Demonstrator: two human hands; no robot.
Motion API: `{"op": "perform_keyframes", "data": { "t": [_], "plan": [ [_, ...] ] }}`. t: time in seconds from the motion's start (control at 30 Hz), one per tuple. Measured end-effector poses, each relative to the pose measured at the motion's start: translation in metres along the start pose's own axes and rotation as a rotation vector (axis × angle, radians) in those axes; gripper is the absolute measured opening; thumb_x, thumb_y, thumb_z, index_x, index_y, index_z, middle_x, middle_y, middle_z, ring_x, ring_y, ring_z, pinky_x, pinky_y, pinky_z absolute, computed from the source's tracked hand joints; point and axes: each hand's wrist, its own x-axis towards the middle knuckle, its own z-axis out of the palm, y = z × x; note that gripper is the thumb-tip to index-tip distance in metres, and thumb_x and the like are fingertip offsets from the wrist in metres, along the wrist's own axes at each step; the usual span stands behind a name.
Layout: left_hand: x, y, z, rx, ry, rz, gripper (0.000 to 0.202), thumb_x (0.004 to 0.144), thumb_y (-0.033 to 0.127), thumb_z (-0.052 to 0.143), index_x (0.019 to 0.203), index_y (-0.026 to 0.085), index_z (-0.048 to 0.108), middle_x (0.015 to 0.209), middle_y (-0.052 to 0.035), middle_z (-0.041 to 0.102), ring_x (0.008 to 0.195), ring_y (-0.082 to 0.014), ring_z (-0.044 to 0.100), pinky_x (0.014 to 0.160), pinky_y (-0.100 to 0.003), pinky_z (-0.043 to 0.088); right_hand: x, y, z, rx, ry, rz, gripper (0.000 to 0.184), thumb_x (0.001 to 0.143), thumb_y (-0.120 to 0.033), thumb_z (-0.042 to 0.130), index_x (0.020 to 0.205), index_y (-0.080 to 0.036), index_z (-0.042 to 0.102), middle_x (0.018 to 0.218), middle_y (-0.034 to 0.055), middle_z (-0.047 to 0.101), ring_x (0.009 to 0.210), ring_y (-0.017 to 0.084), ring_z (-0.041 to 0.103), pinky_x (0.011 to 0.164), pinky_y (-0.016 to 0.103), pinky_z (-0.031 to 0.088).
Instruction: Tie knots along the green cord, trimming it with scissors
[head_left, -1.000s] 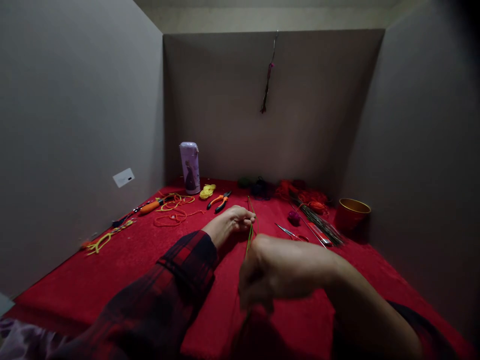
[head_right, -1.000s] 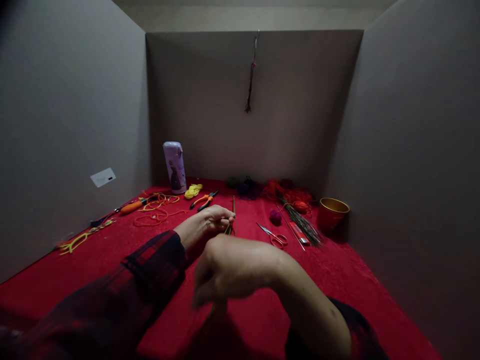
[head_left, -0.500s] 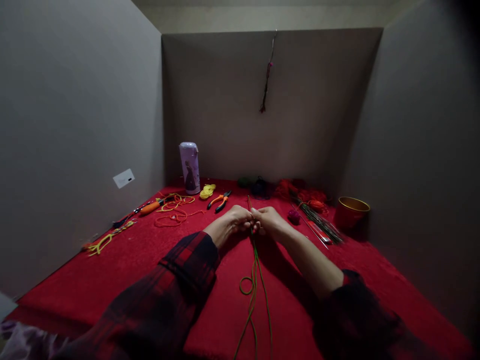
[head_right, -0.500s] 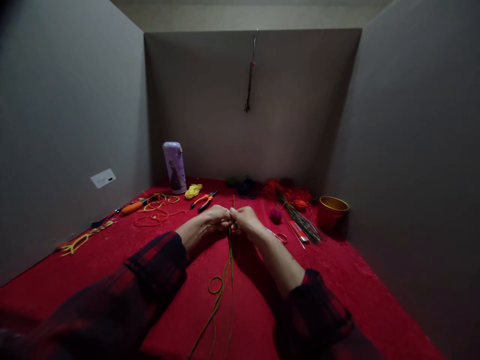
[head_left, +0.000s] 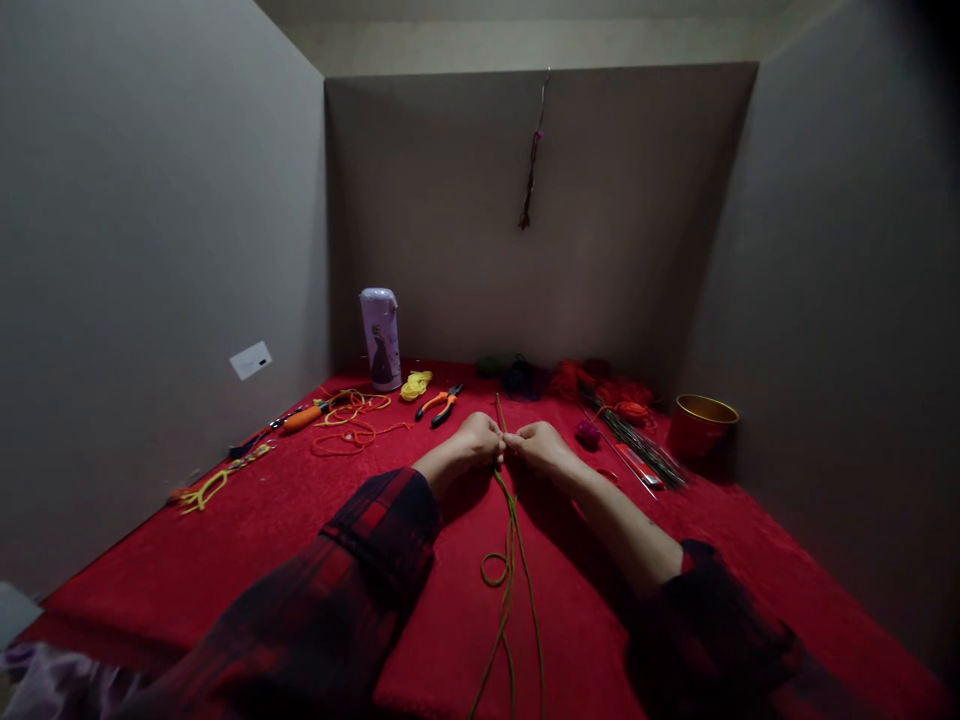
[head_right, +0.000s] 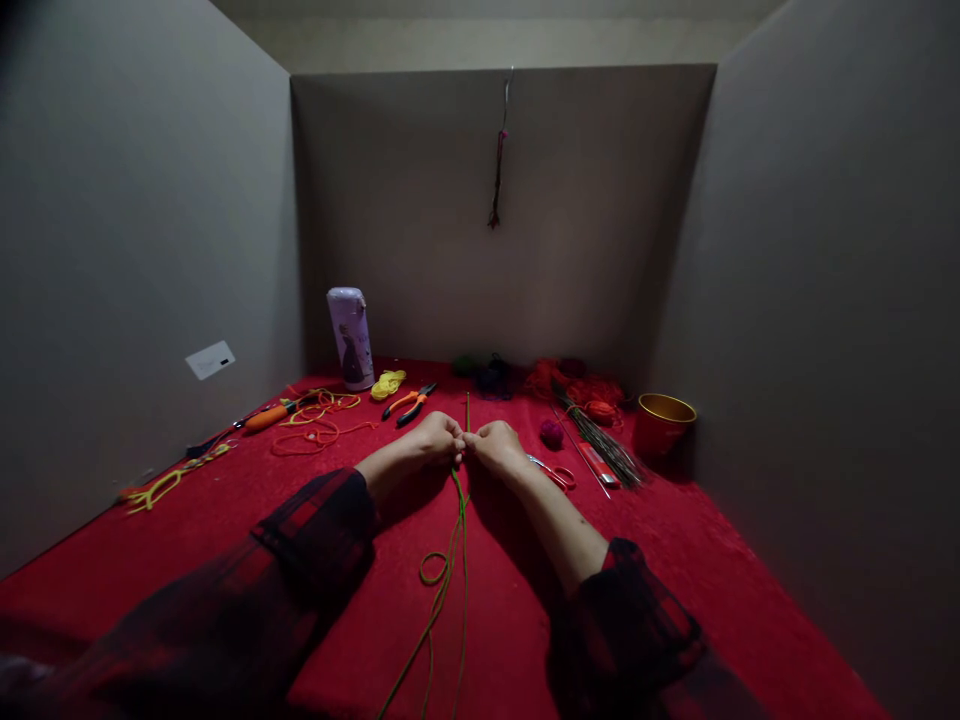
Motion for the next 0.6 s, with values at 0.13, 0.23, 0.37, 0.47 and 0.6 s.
{"op": "perform_keyframes", "data": {
  "t": [0.13,0.23,0.37,0.47,0.6],
  "plan": [
    [-0.001,0.004,-0.005,0.303,0.149,0.033,0.015,0.069,0.014,0.061,0.054,0.012,0.060,0.047,-0.0016,0.053,0.044,-0.0095,0.045,0.043,-0.021,0.030,-0.005,-0.003,-0.001,-0.023,0.001,-0.031,0.037,0.081,-0.031,0.055,0.050,-0.017,0.041,0.037,-0.0070,0.031,0.033,0.004,0.025,0.037,0.021,0.016],
    [-0.007,0.011,-0.010,0.467,0.196,0.094,0.009,0.066,0.019,0.064,0.062,0.011,0.067,0.054,-0.0044,0.059,0.052,-0.0126,0.051,0.046,-0.022,0.033,-0.009,-0.005,-0.002,0.007,-0.023,-0.028,0.035,0.081,-0.032,0.053,0.051,-0.017,0.042,0.038,-0.0069,0.030,0.034,0.004,0.024,0.037,0.021,0.014],
    [-0.018,0.016,-0.006,0.509,0.098,0.173,0.010,0.064,0.014,0.062,0.068,0.011,0.070,0.058,-0.0042,0.062,0.054,-0.0130,0.054,0.048,-0.021,0.034,-0.011,-0.004,-0.006,0.152,-0.144,0.014,0.026,0.076,-0.029,0.051,0.054,-0.017,0.044,0.041,-0.0067,0.031,0.035,0.005,0.023,0.037,0.021,0.014],
    [-0.025,0.018,-0.003,0.516,-0.003,0.270,0.010,0.063,0.012,0.059,0.064,0.012,0.070,0.055,-0.0025,0.061,0.052,-0.0119,0.053,0.047,-0.020,0.034,-0.011,-0.001,-0.010,0.254,-0.239,0.020,0.018,0.068,-0.022,0.050,0.053,-0.017,0.042,0.043,-0.0071,0.030,0.036,0.004,0.020,0.037,0.022,0.011],
    [-0.025,0.021,-0.006,0.404,0.134,0.253,0.018,0.070,0.026,0.061,0.060,0.012,0.067,0.051,-0.0017,0.057,0.050,-0.0111,0.050,0.046,-0.020,0.032,-0.009,0.003,-0.014,0.354,-0.307,-0.049,0.017,0.067,-0.027,0.050,0.055,-0.017,0.043,0.046,-0.0077,0.028,0.039,0.005,0.018,0.038,0.022,0.011]
  ]
}}
